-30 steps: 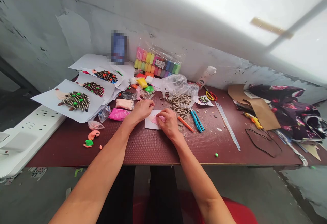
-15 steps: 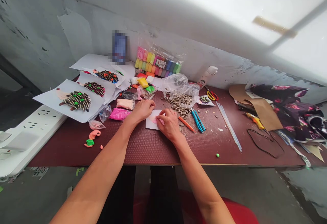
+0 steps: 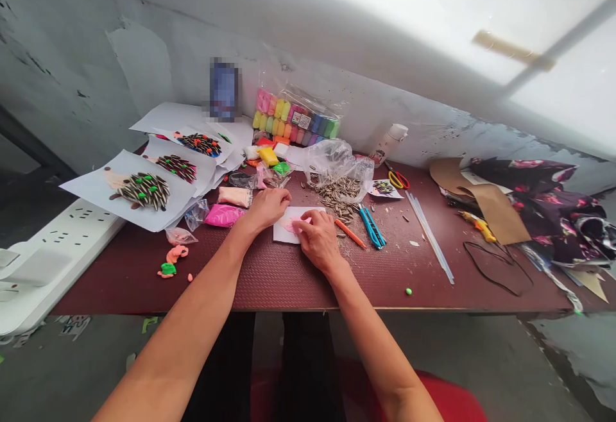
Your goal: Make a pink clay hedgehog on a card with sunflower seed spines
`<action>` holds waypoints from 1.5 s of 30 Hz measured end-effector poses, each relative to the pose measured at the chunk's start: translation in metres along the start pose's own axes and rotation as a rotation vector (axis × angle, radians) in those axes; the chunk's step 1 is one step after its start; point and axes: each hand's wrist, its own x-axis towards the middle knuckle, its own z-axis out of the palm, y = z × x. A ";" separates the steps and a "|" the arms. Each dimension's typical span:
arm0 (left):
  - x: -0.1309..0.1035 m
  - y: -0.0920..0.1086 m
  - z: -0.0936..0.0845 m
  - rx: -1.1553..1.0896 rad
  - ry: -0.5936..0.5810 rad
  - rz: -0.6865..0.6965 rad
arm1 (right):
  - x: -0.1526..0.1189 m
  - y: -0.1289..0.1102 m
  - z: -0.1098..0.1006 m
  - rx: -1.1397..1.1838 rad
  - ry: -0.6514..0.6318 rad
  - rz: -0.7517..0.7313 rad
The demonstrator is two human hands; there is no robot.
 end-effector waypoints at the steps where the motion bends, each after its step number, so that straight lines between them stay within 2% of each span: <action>1: 0.000 0.000 0.000 0.003 0.002 0.002 | 0.000 0.000 0.001 0.003 0.003 0.007; 6: 0.000 0.000 0.000 0.022 0.005 0.011 | -0.001 0.003 0.004 0.024 0.051 0.037; 12: -0.002 0.004 -0.003 0.053 -0.024 -0.003 | -0.001 0.003 0.005 -0.023 0.016 0.025; 18: -0.002 0.004 -0.004 0.046 -0.025 0.004 | -0.004 0.007 0.006 -0.003 0.114 0.054; 23: -0.002 0.004 -0.003 0.026 -0.022 -0.010 | -0.007 0.006 0.006 -0.045 0.057 -0.005; 26: -0.002 0.004 -0.002 -0.021 0.022 -0.024 | -0.007 0.006 0.008 -0.007 0.071 0.000; 30: 0.000 0.005 -0.004 -0.208 0.062 -0.048 | -0.006 0.008 0.010 0.123 0.197 0.066; 36: 0.000 0.013 -0.013 -0.679 -0.131 0.014 | -0.002 0.007 0.006 0.395 0.339 0.143; 40: -0.002 0.016 -0.017 -0.847 -0.183 0.038 | 0.003 0.003 0.002 0.562 0.401 0.182; 45: -0.005 0.018 -0.020 -0.965 -0.247 0.048 | 0.009 -0.001 0.000 0.669 0.415 0.173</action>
